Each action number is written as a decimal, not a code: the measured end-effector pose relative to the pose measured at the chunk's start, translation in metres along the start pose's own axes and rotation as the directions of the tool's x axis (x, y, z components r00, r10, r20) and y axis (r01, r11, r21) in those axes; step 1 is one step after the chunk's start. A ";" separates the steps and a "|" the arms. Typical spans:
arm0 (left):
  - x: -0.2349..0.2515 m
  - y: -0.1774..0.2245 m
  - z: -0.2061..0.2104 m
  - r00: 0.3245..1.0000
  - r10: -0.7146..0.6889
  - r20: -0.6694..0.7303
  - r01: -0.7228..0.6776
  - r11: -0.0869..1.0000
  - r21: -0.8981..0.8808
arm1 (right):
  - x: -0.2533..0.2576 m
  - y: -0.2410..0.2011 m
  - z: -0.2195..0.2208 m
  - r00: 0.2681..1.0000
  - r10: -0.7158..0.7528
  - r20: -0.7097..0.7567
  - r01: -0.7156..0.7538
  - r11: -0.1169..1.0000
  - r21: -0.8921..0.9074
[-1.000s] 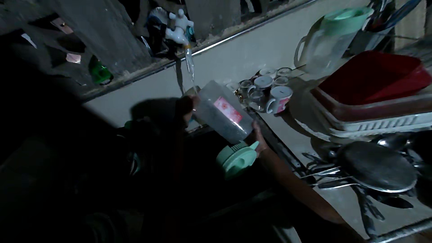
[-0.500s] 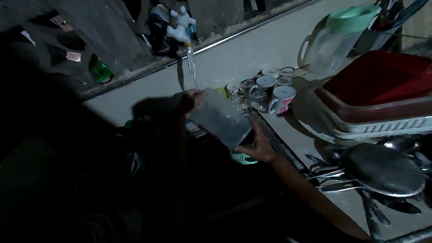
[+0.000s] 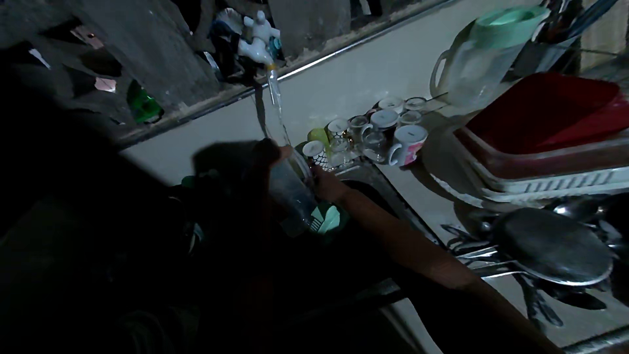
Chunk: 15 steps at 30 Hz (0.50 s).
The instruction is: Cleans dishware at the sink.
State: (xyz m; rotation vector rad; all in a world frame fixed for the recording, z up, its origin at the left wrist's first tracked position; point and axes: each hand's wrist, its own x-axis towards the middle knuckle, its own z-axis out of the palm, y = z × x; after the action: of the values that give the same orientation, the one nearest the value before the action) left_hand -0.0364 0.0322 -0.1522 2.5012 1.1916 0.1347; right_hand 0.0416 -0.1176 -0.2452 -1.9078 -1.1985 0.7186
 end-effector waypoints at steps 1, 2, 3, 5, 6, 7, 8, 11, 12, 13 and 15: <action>-0.001 -0.005 -0.004 0.998 0.048 0.047 -0.048 0.999 -0.005 | 0.002 -0.007 0.000 1.000 -0.006 0.022 0.006 1.000 -0.010; -0.002 -0.009 -0.006 0.991 0.110 0.079 -0.110 0.994 -0.005 | 0.003 -0.012 -0.001 0.999 -0.017 0.040 0.018 1.000 -0.017; -0.003 -0.013 -0.007 0.977 0.184 0.104 -0.186 0.982 0.012 | 0.005 -0.016 -0.002 0.998 -0.031 0.052 0.032 0.999 -0.016; 0.003 -0.023 -0.007 0.919 0.359 0.163 -0.372 0.926 0.058 | 0.009 -0.015 -0.006 0.994 -0.076 0.077 0.079 0.996 -0.032; 0.011 -0.031 -0.006 0.867 0.463 0.184 -0.483 0.873 0.076 | 0.010 -0.016 -0.010 0.991 -0.094 0.100 0.101 0.993 -0.065; 0.022 -0.041 -0.003 0.789 0.587 0.184 -0.607 0.791 0.078 | 0.010 -0.015 -0.014 0.986 -0.120 0.117 0.132 0.986 -0.099; 0.027 -0.044 -0.003 0.730 0.649 0.215 -0.673 0.737 0.059 | 0.012 -0.013 -0.018 0.980 -0.148 0.130 0.163 0.980 -0.115; 0.013 -0.024 -0.009 0.720 0.617 0.318 -0.653 0.757 0.009 | 0.019 -0.015 -0.030 0.969 -0.205 0.141 0.224 0.965 -0.138; 0.006 -0.014 -0.011 0.742 0.571 0.352 -0.617 0.786 0.026 | 0.022 -0.016 -0.032 0.967 -0.220 0.131 0.238 0.960 -0.147; 0.003 -0.007 -0.013 0.753 0.541 0.374 -0.601 0.798 0.056 | 0.025 -0.016 -0.033 0.965 -0.233 0.122 0.250 0.957 -0.149; 0.007 -0.006 -0.014 0.745 0.543 0.386 -0.611 0.788 0.071 | 0.031 -0.013 -0.031 0.961 -0.255 0.108 0.267 0.956 -0.121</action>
State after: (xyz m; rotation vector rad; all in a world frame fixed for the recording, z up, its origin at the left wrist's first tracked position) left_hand -0.0399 0.0446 -0.1421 2.8286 0.2581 -0.2749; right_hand 0.0721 -0.0948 -0.2195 -1.7922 -1.5577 0.5997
